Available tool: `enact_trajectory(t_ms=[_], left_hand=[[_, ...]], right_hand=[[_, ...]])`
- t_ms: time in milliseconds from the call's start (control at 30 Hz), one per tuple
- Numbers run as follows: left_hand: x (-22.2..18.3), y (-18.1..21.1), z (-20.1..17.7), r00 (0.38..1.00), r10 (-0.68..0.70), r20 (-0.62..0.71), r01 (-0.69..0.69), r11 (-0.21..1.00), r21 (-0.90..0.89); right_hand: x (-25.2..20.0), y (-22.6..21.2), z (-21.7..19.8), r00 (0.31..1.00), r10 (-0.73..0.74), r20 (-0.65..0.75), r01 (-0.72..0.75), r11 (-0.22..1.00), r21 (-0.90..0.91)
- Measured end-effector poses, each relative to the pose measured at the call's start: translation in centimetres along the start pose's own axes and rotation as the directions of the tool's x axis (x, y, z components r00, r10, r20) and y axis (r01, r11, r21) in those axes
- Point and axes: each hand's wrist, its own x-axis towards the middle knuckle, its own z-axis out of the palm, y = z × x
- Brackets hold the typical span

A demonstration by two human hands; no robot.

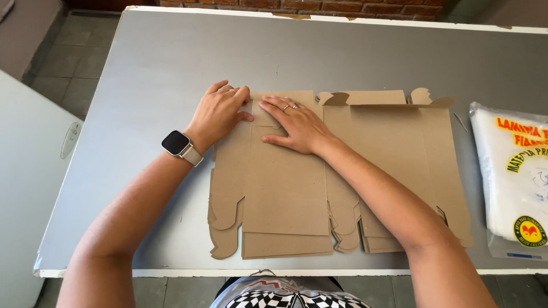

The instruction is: Assembling cardboard boxes by folding flat sheets along pre-scored lines and tucking in flaps, then inserting plastic liners.

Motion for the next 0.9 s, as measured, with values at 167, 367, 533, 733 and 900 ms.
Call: enact_trajectory(t_ms=[167,367,533,733,900], left_hand=[[-0.6,-0.3,-0.5,1.000,0.028,-0.004,-0.028,0.992,-0.120],[-2.4,0.2,-3.0,0.986,0.029,0.163,0.007,0.976,-0.217],[-3.2,0.8,-4.2,0.960,0.004,0.281,0.088,0.946,-0.313],[-3.6,1.5,-3.1,0.956,-0.002,0.293,0.081,0.962,-0.259],[-4.0,-0.3,-2.5,0.990,0.104,0.098,-0.104,0.995,-0.008]], right_hand=[[0.1,-0.2,-0.2,0.999,0.032,0.035,-0.032,0.999,0.010],[-0.2,-0.5,-0.4,0.990,0.078,0.115,-0.074,0.997,-0.037],[-1.7,-0.4,-0.6,0.967,0.178,0.180,-0.171,0.984,-0.052],[-5.8,-0.1,-0.8,0.969,0.198,0.149,-0.182,0.977,-0.111],[-8.6,-3.3,-2.1,1.000,0.002,0.008,0.000,0.951,-0.310]])
